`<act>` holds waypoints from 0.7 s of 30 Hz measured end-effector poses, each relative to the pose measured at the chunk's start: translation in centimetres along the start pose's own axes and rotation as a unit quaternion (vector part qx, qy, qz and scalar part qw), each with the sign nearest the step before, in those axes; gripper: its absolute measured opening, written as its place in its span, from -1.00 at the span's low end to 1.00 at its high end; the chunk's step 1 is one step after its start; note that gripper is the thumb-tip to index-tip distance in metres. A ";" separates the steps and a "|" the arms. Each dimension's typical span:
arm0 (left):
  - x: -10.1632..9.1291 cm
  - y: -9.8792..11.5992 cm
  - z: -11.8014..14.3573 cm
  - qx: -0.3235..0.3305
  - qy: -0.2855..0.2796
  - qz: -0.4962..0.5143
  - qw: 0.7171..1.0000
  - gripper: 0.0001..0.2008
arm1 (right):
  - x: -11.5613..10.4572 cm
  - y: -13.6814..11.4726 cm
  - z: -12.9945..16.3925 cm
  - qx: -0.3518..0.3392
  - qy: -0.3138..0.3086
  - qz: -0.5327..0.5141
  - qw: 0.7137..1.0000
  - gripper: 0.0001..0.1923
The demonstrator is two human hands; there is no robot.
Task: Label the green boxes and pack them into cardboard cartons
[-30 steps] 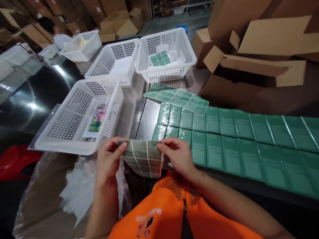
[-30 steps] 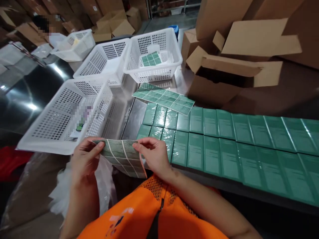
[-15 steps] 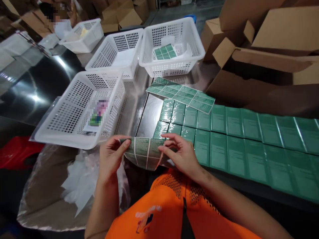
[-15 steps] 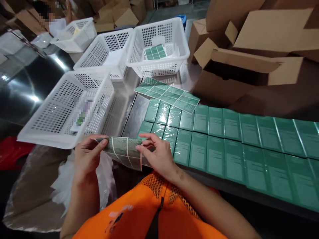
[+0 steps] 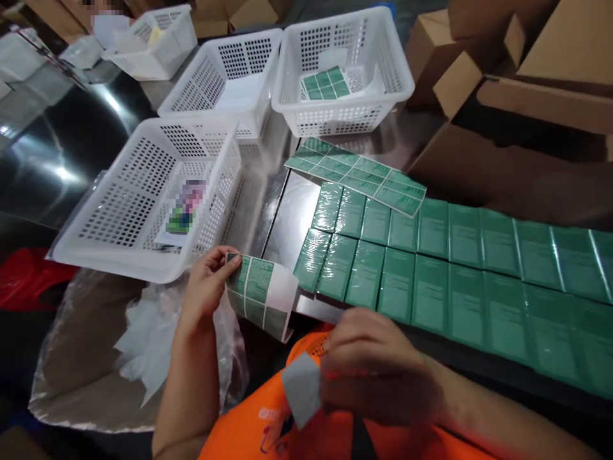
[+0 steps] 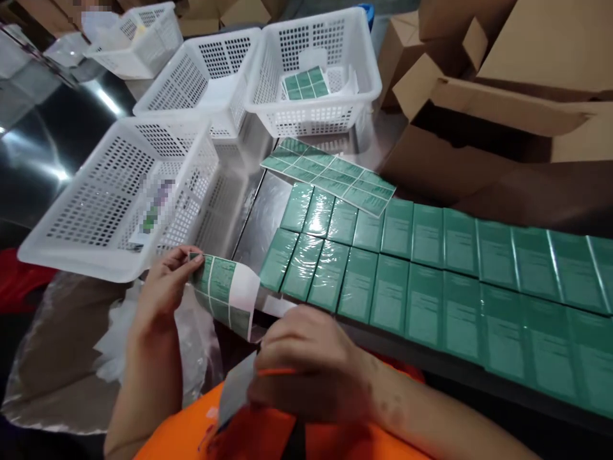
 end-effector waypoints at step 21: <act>9.6 -1.7 3.4 0.027 -0.265 -0.232 0.936 -0.62 | -1.0 17.3 2.2 0.494 0.043 -0.064 0.866 -0.69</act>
Point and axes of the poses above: each hand's wrist, its own z-axis away from the middle knuckle, its own x-axis out of the palm, y = z × x, the point moved 8 cm from there along -z, towards the middle knuckle, and after that the axes turned 7 degrees about -x, right-handed, at the moved point
